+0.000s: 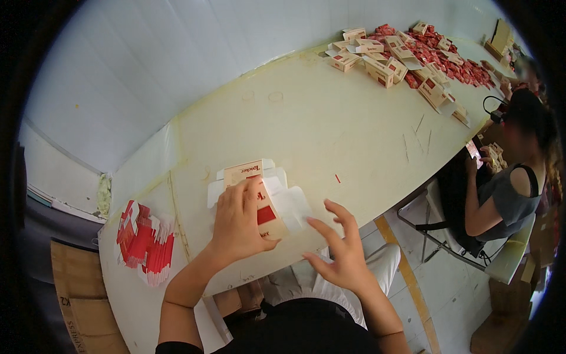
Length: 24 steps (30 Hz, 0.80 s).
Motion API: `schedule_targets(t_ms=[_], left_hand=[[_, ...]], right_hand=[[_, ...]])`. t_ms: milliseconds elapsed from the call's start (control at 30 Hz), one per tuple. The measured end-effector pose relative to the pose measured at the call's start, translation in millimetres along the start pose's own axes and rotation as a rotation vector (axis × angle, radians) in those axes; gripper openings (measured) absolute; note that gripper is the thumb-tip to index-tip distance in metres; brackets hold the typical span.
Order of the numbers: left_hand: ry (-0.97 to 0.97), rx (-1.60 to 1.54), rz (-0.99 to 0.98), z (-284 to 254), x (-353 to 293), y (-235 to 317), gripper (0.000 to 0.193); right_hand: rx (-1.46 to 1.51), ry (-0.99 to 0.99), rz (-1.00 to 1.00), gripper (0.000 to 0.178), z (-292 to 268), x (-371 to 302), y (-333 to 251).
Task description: The person assembles small cardboard boxes by hand, folding the flaps and sides to form the box shape.
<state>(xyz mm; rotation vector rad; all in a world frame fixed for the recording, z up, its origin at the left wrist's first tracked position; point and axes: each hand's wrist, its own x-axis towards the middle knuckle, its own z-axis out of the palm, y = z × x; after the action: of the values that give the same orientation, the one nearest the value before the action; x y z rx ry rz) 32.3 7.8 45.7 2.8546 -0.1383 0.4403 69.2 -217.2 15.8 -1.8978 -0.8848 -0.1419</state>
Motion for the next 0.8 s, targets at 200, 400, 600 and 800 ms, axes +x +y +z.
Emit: schedule_targets(t_ms=[200,400,600,800], left_hand=[[-0.008,-0.092,0.122,5.6,-3.0,14.7,0.075],[0.076,-0.225,0.123,20.4,-7.9,35.5,0.081],[0.073,-0.274,0.094,31.1,-7.1,57.4,0.083],[0.135,-0.228,0.176,40.3,-9.3,61.1,0.074]], right_hand=[[-0.011,-0.1,0.013,0.051,6.5,0.5,5.5],[0.765,0.206,0.186,0.07,28.0,-10.6,24.3],[0.698,0.39,0.301,0.06,41.3,-25.3,17.9],[0.548,0.314,0.307,0.066,33.9,-18.4,11.1]])
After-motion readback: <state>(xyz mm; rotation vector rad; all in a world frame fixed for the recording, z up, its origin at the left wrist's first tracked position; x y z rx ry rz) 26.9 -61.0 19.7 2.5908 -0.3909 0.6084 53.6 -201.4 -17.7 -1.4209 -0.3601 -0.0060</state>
